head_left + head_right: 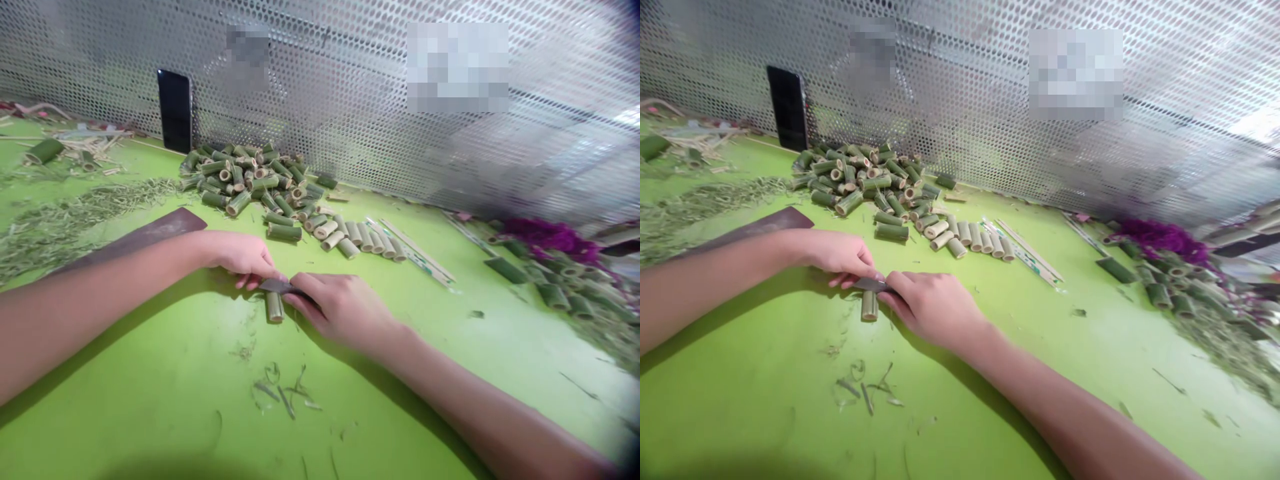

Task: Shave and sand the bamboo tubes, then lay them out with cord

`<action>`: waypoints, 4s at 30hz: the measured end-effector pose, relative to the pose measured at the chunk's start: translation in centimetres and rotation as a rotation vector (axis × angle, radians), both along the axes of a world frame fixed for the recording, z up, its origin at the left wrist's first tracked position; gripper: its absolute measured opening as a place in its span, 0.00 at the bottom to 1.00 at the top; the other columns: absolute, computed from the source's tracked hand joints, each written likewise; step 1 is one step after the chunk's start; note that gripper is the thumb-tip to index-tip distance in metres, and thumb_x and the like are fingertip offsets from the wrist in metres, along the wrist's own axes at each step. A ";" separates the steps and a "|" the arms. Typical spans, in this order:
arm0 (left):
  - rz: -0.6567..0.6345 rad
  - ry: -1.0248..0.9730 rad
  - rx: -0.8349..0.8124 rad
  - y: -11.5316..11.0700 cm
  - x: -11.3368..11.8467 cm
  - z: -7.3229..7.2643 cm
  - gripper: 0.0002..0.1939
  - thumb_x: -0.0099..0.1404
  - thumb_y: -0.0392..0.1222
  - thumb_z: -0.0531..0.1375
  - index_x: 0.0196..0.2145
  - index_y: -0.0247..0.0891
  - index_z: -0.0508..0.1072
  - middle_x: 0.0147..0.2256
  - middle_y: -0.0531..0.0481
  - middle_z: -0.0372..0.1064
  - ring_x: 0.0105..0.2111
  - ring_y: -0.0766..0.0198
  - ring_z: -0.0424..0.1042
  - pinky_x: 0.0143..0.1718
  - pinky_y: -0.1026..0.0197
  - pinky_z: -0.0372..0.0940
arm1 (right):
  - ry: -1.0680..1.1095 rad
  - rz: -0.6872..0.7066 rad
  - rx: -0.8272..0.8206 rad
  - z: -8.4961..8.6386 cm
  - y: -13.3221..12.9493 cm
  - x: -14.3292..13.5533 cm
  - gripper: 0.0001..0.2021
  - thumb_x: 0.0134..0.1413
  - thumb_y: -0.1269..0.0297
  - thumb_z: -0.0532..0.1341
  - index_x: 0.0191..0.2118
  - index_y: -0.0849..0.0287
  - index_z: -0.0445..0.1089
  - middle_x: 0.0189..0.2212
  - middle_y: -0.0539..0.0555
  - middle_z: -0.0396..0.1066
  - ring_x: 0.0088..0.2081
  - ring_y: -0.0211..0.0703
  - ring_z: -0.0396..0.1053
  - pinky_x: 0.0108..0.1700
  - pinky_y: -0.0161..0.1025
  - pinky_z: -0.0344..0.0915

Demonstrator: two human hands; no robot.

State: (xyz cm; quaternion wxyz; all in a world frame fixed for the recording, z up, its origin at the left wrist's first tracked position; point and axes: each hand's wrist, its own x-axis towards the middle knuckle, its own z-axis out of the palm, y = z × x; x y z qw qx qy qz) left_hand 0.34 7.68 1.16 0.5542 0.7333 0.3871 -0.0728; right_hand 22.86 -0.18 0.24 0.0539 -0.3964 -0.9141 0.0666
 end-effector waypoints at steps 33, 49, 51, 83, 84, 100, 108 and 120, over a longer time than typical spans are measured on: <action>0.032 0.037 0.046 -0.5 0.0 -0.4 0.27 0.63 0.58 0.66 0.16 0.41 0.64 0.13 0.58 0.58 0.15 0.68 0.53 0.24 0.60 0.51 | -0.054 -0.096 -0.202 1.5 -1.8 -0.2 0.13 0.75 0.58 0.53 0.40 0.58 0.69 0.28 0.50 0.72 0.25 0.36 0.63 0.29 0.36 0.50; 0.183 0.054 0.157 -0.6 -0.3 -0.4 0.24 0.63 0.63 0.65 0.22 0.41 0.71 0.14 0.59 0.60 0.14 0.68 0.54 0.26 0.60 0.53 | 0.049 0.199 -0.482 2.0 -2.1 1.2 0.17 0.75 0.57 0.52 0.36 0.58 0.70 0.25 0.48 0.70 0.23 0.35 0.63 0.28 0.35 0.55; 0.179 0.062 0.160 -0.4 -0.4 -0.4 0.26 0.62 0.64 0.65 0.21 0.41 0.70 0.14 0.59 0.61 0.15 0.68 0.56 0.28 0.60 0.55 | 0.067 0.192 -0.450 1.9 -2.0 1.6 0.16 0.75 0.57 0.52 0.37 0.58 0.70 0.25 0.48 0.71 0.23 0.34 0.63 0.28 0.35 0.55; 0.168 0.076 0.212 -0.6 0.1 -0.7 0.31 0.63 0.65 0.64 0.16 0.40 0.65 0.14 0.56 0.65 0.15 0.68 0.58 0.28 0.60 0.56 | 0.063 0.036 -0.263 0.9 -0.5 0.6 0.14 0.75 0.58 0.52 0.39 0.58 0.70 0.28 0.50 0.73 0.24 0.35 0.63 0.29 0.35 0.54; 0.177 0.077 0.218 -0.5 0.0 -0.9 0.31 0.63 0.66 0.63 0.16 0.40 0.66 0.14 0.56 0.65 0.15 0.69 0.58 0.29 0.60 0.57 | 0.068 0.091 -0.293 1.0 -0.9 0.8 0.15 0.75 0.58 0.52 0.39 0.58 0.70 0.27 0.50 0.73 0.24 0.35 0.63 0.29 0.35 0.54; 0.151 0.075 0.185 -0.4 0.9 -0.5 0.29 0.63 0.66 0.65 0.19 0.40 0.69 0.16 0.56 0.67 0.18 0.66 0.66 0.30 0.60 0.59 | -0.045 -0.040 0.011 0.6 -0.2 0.5 0.15 0.75 0.59 0.51 0.40 0.59 0.70 0.30 0.52 0.73 0.27 0.39 0.66 0.31 0.37 0.53; 0.222 0.032 0.213 -0.8 1.2 -0.5 0.27 0.65 0.59 0.67 0.17 0.39 0.70 0.14 0.57 0.65 0.17 0.67 0.64 0.32 0.59 0.60 | 0.042 -0.061 -0.166 0.4 0.2 0.7 0.14 0.75 0.59 0.52 0.45 0.58 0.73 0.31 0.52 0.76 0.25 0.37 0.67 0.29 0.36 0.55; 0.257 -0.019 0.205 -0.7 0.8 -1.3 0.25 0.61 0.64 0.67 0.21 0.40 0.74 0.17 0.56 0.69 0.17 0.66 0.67 0.27 0.61 0.61 | 0.094 0.112 -0.105 0.7 -1.0 2.0 0.18 0.76 0.57 0.49 0.38 0.59 0.70 0.24 0.50 0.70 0.22 0.36 0.61 0.28 0.36 0.53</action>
